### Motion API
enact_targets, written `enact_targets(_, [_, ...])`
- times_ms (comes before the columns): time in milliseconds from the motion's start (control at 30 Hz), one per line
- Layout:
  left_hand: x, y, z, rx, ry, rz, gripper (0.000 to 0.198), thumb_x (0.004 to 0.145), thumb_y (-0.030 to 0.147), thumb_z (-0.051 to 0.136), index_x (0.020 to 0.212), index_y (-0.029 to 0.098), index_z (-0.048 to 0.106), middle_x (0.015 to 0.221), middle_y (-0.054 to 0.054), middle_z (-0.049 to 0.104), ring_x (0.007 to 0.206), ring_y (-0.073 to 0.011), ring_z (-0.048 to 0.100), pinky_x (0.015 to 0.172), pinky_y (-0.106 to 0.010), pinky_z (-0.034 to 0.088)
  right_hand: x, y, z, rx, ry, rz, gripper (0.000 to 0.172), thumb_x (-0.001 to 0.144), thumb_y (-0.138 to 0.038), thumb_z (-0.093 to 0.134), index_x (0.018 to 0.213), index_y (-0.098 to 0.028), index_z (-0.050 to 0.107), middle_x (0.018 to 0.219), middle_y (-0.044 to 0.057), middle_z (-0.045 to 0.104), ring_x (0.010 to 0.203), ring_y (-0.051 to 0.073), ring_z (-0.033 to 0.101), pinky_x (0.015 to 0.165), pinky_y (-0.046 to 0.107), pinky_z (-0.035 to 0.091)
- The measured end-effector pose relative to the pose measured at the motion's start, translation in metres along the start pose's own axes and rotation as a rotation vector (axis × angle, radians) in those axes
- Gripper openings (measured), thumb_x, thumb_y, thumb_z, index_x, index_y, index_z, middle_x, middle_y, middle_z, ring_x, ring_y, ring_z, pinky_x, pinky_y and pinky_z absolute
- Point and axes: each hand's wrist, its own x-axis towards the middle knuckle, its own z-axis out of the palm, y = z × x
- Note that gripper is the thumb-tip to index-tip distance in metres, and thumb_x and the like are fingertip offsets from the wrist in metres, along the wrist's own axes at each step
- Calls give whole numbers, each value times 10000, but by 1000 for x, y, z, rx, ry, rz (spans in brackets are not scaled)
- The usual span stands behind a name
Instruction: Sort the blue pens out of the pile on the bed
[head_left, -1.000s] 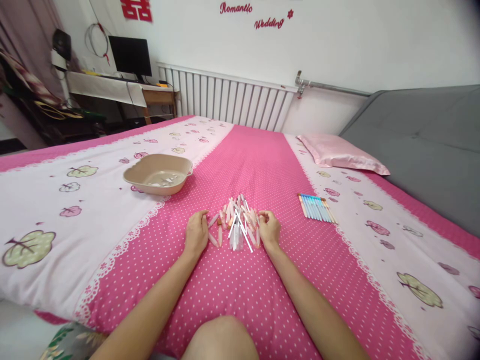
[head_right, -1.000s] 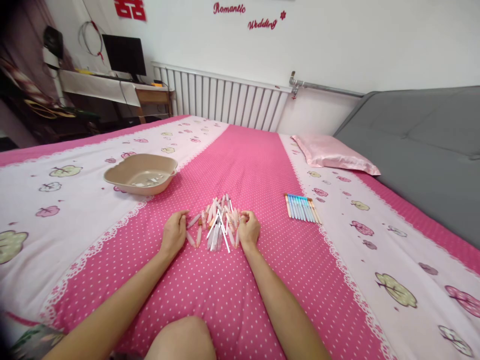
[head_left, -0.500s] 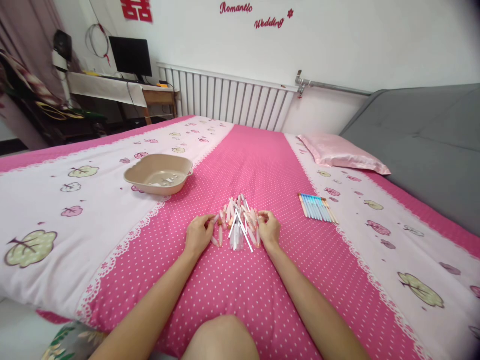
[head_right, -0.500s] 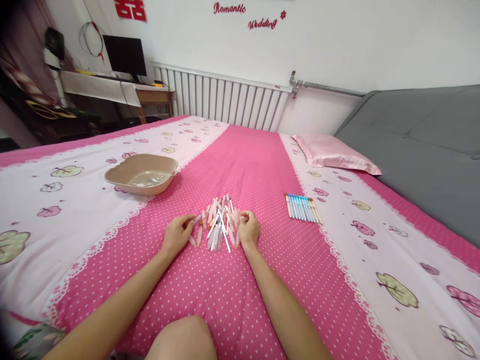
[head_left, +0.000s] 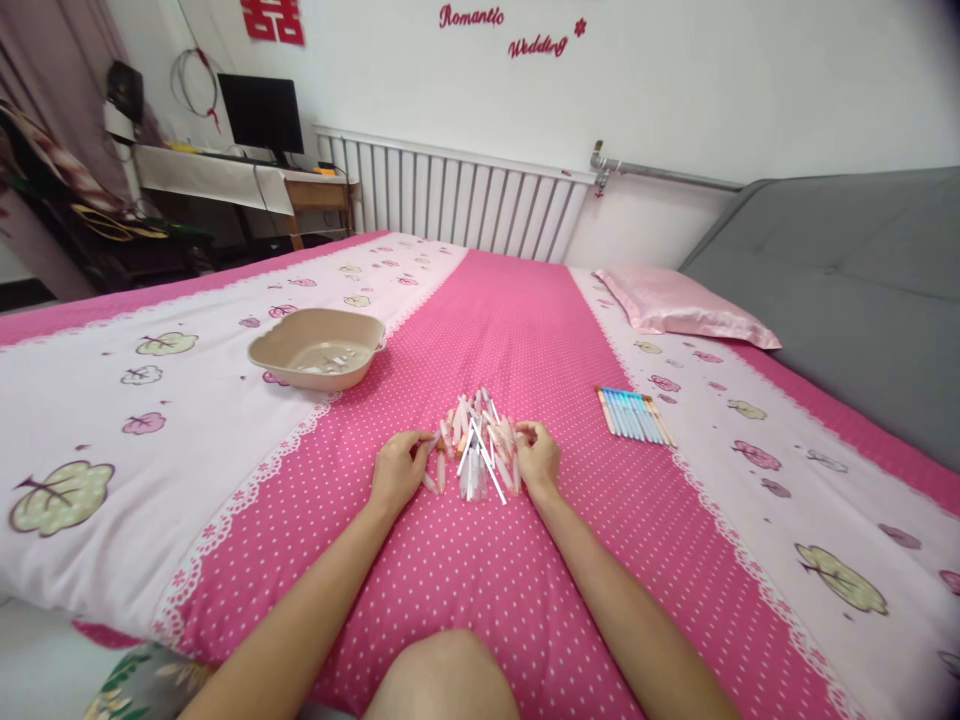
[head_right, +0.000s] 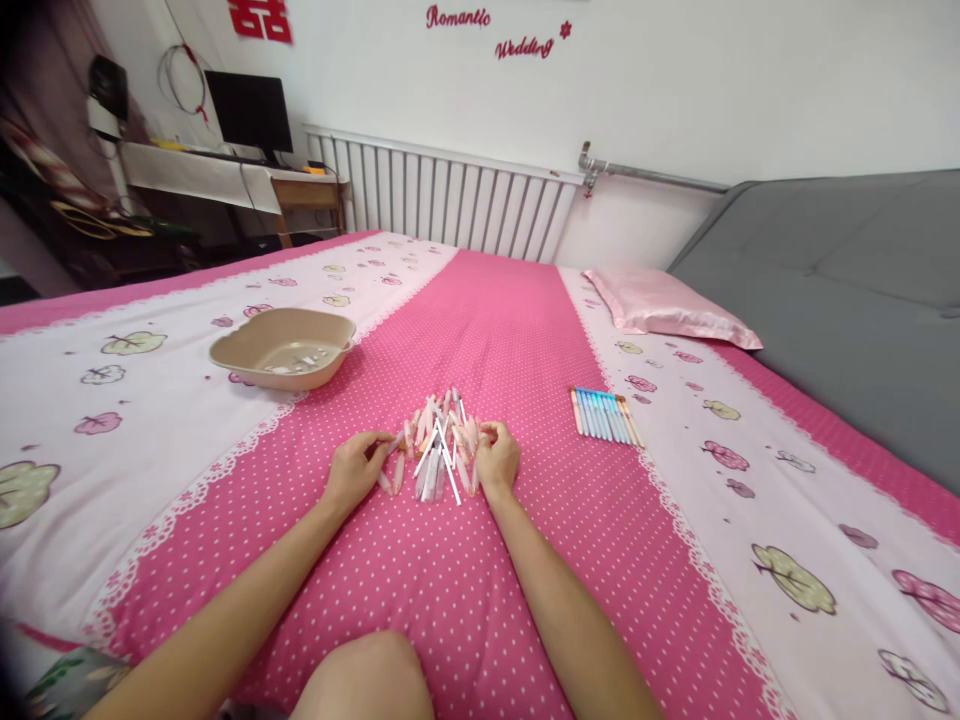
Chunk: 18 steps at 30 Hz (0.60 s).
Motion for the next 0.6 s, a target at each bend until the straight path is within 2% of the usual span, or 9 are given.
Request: enact_targets(600, [0, 2, -1, 24, 8, -13, 208, 793, 214, 450, 856, 180, 645, 835, -39, 672, 775, -170, 595, 734, -289, 445, 0, 1, 0, 8, 8, 19, 261, 731, -159, 390, 843, -183, 625, 896, 73, 679, 825, 206, 608, 771, 323, 435])
